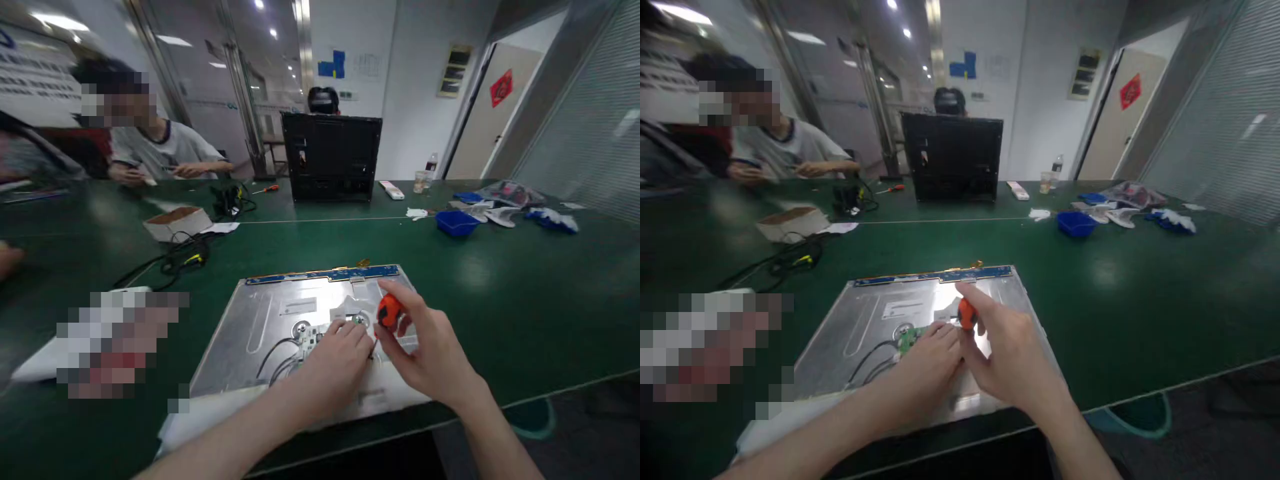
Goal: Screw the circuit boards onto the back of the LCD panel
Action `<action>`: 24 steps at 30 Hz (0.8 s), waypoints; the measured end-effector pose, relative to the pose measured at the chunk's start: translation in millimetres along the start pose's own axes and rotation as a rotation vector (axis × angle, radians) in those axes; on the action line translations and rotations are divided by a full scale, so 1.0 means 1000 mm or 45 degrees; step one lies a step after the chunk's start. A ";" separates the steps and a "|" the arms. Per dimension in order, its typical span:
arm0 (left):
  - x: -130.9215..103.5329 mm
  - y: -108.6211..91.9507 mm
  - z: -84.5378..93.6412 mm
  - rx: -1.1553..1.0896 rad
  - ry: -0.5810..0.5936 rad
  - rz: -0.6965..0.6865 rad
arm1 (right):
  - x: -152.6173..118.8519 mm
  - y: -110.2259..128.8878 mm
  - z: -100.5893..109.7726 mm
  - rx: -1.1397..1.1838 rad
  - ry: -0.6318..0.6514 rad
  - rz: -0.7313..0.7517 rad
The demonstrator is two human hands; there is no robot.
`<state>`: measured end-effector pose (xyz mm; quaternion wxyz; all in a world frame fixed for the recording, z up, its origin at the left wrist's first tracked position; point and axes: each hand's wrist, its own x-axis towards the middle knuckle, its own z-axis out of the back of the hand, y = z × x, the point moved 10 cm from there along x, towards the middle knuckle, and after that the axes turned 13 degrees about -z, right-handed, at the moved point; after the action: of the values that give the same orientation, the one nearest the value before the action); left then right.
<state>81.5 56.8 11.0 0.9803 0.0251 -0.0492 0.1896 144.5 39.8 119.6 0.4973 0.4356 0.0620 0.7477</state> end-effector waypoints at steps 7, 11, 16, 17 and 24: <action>0.000 0.003 0.008 -0.123 -0.037 0.031 | -0.006 -0.008 0.032 -0.010 -0.216 -0.008; 0.001 0.002 0.010 -0.105 -0.055 0.032 | -0.007 -0.017 0.035 -0.051 -0.201 -0.046; 0.002 0.003 0.009 -0.105 -0.069 0.025 | -0.011 -0.025 0.031 0.017 -0.133 -0.101; 0.002 0.004 0.008 -0.118 -0.071 0.020 | -0.011 -0.026 0.028 0.055 -0.111 -0.111; 0.000 0.005 0.006 -0.205 -0.076 0.018 | -0.011 -0.028 0.005 0.173 -0.054 -0.074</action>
<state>79.2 60.8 17.3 0.9759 -0.0486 -0.0937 0.1912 168.9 43.6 101.6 0.4892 0.4820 0.1147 0.7177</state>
